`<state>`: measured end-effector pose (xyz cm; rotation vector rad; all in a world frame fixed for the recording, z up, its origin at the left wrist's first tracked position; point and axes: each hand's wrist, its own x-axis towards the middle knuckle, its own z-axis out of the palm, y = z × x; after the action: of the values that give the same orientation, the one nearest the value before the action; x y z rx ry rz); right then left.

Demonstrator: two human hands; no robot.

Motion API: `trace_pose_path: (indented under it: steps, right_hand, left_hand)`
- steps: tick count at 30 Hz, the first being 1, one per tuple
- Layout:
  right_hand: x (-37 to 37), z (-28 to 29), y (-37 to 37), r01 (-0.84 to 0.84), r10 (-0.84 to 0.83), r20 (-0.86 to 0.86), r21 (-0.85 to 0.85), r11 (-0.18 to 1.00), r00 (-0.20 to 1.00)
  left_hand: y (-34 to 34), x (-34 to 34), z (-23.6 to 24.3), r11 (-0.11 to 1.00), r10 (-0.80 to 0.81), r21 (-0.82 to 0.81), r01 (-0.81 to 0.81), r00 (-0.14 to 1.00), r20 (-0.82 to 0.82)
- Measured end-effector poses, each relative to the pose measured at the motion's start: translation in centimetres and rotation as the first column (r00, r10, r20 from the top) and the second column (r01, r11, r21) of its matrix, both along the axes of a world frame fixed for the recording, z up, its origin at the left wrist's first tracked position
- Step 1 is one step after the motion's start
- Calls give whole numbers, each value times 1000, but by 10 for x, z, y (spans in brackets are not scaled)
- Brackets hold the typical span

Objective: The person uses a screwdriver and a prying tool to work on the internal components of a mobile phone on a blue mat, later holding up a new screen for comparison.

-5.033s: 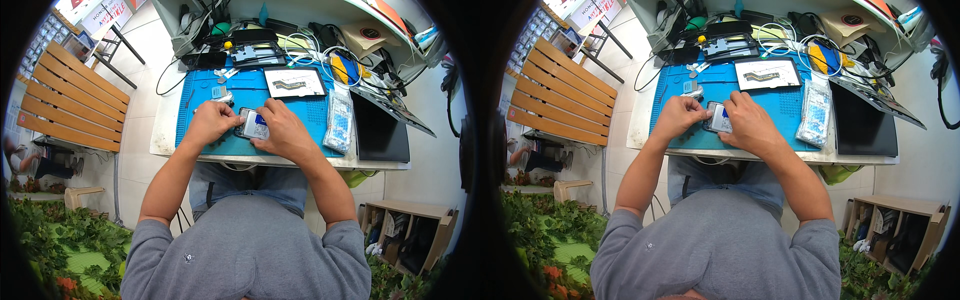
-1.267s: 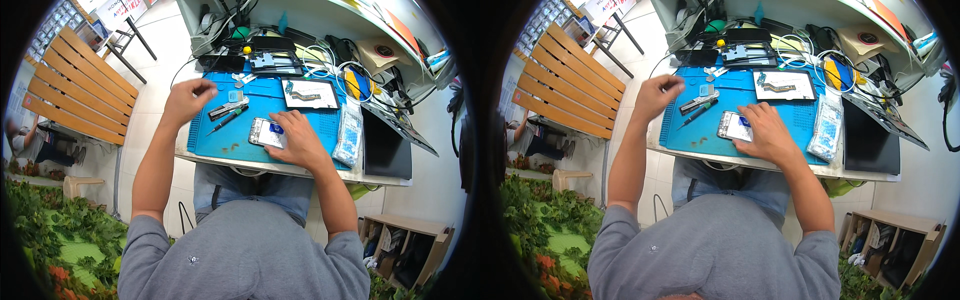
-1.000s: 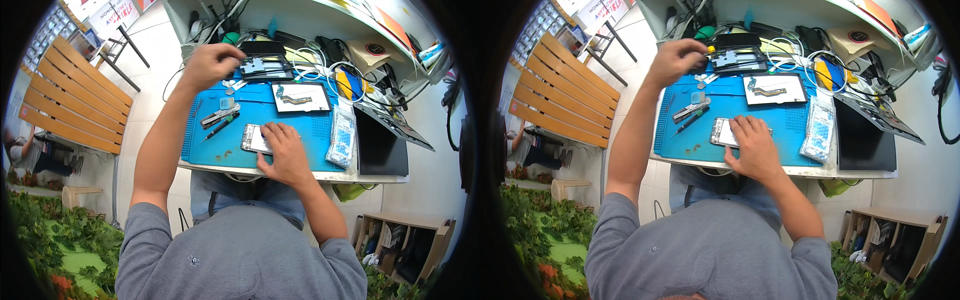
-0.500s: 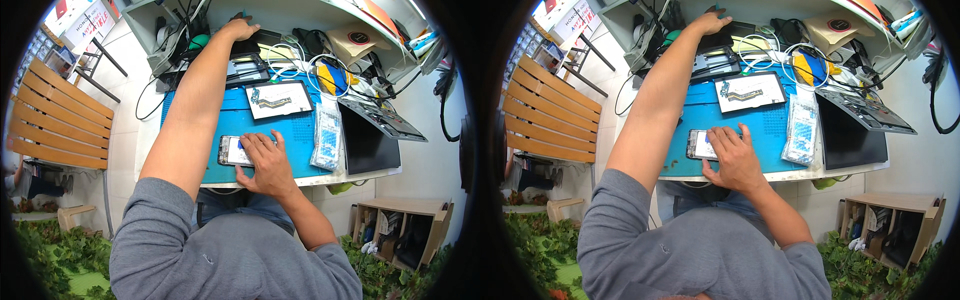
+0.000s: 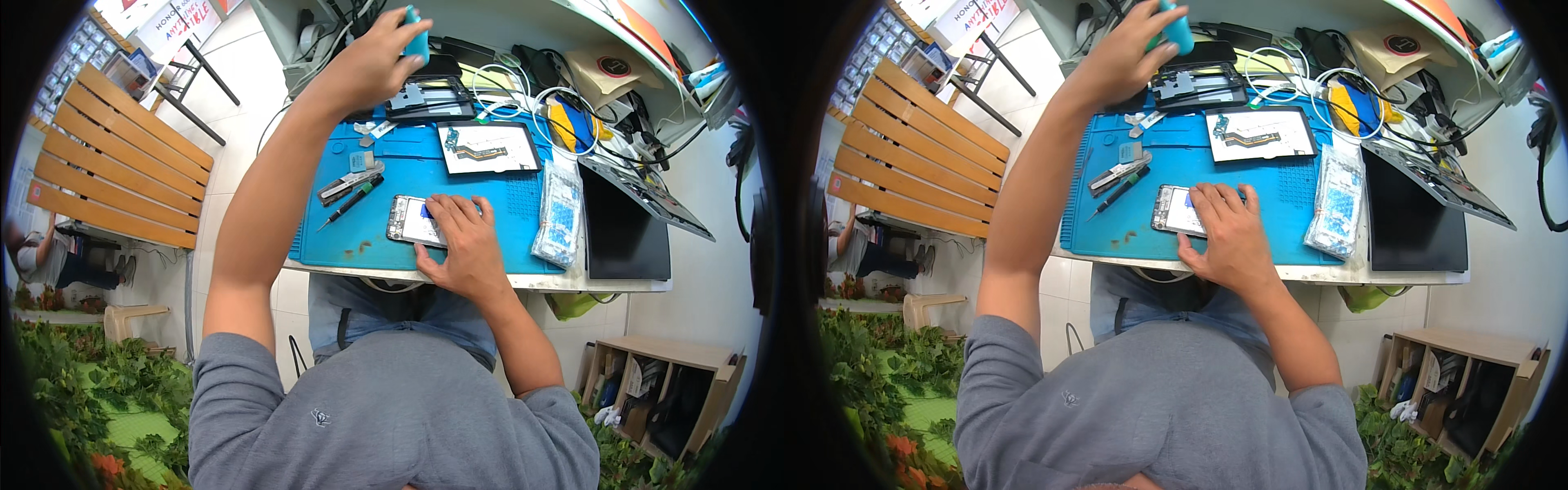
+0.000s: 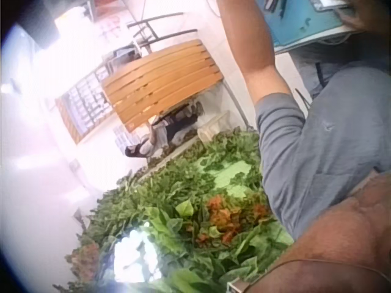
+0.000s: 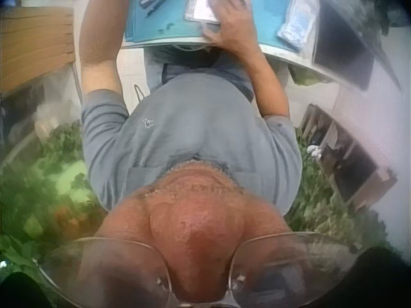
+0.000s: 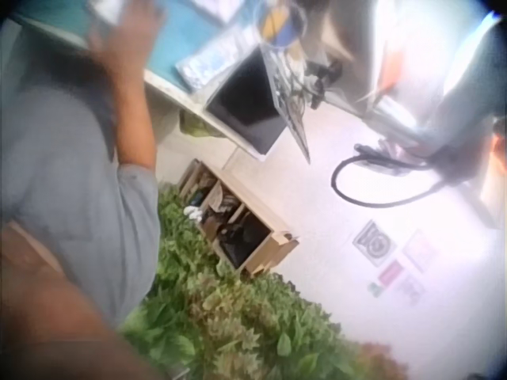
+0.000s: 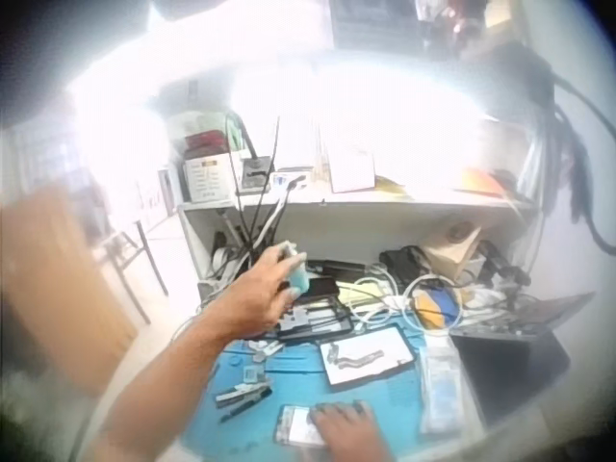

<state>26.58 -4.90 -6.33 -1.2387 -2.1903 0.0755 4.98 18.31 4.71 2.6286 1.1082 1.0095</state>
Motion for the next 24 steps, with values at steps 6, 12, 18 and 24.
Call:
trace_pose_path:
  steps: [6, 12, 18, 24]
  right_hand:
    - [-4, 0, 0, -8, 8, 5, 12, 1000, 1000]
    - [-1, -5, 0, -17, 18, -3, 27, 999, 1000]
    - [0, -4, 0, -36, 36, -30, 5, 999, 999]
    - [14, 1, 9, -107, 102, -54, -99, 989, 993]
  left_hand:
    - [-173, -84, -12, 976, -76, -205, 76, 997, 8]
    - [-206, -68, -90, 972, 27, -230, 37, 963, 269]
    - [-213, -60, -94, 943, 137, -332, 27, 877, 461]
    - [-229, -95, -45, 867, 138, -489, -94, 989, 56]
